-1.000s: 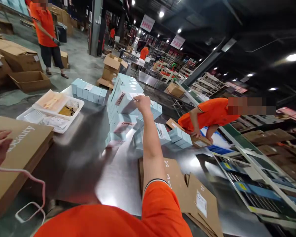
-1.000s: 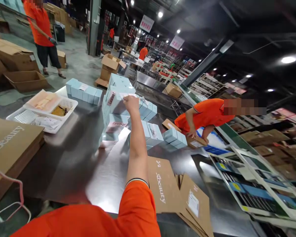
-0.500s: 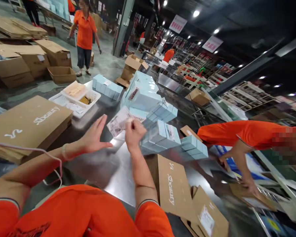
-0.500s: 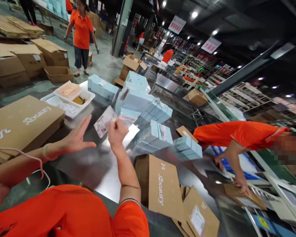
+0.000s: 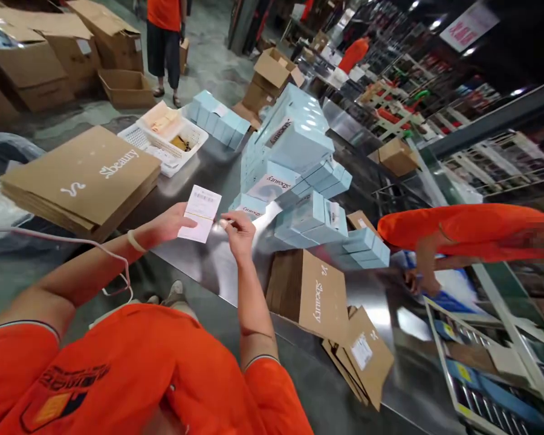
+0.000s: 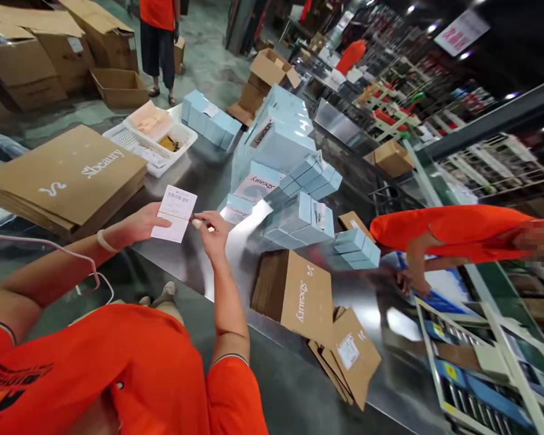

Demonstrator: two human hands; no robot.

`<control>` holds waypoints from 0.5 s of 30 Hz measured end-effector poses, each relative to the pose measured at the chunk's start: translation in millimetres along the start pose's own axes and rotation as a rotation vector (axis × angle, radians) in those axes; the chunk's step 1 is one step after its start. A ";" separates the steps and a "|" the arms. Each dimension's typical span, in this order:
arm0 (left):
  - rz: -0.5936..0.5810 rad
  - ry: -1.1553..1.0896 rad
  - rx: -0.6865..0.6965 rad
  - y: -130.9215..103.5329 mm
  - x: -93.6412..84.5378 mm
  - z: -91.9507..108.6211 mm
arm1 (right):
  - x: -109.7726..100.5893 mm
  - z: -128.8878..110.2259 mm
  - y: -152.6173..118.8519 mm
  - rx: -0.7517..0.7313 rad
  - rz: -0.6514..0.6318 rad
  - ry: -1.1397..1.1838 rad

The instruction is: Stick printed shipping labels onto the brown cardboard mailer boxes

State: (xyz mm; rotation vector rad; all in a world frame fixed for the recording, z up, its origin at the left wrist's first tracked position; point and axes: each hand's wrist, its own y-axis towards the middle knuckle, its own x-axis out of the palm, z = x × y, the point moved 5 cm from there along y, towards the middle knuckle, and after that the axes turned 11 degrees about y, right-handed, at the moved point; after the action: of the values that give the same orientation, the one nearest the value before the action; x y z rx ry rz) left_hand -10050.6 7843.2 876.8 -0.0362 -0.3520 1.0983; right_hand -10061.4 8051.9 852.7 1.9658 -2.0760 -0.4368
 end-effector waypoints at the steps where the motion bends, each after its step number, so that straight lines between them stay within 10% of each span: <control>1: 0.029 -0.008 -0.015 -2.1 -2.1 -0.4 | 11.1 2.0 0.7 -0.010 -0.053 -0.016; 9: 0.036 -0.084 0.107 18.8 -34.2 -0.4 | 59.0 43.3 44.2 -0.067 -0.289 -0.256; 15: 0.070 -0.019 -0.097 41.0 -81.2 -25.3 | 62.0 82.3 167.2 0.024 -0.071 -0.074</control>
State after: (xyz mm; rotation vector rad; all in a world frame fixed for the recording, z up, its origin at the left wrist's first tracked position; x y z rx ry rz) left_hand -10111.5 7794.6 823.4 -0.1243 -0.4237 1.1507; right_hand -10250.7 8001.3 838.8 2.0727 -2.0693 -0.5090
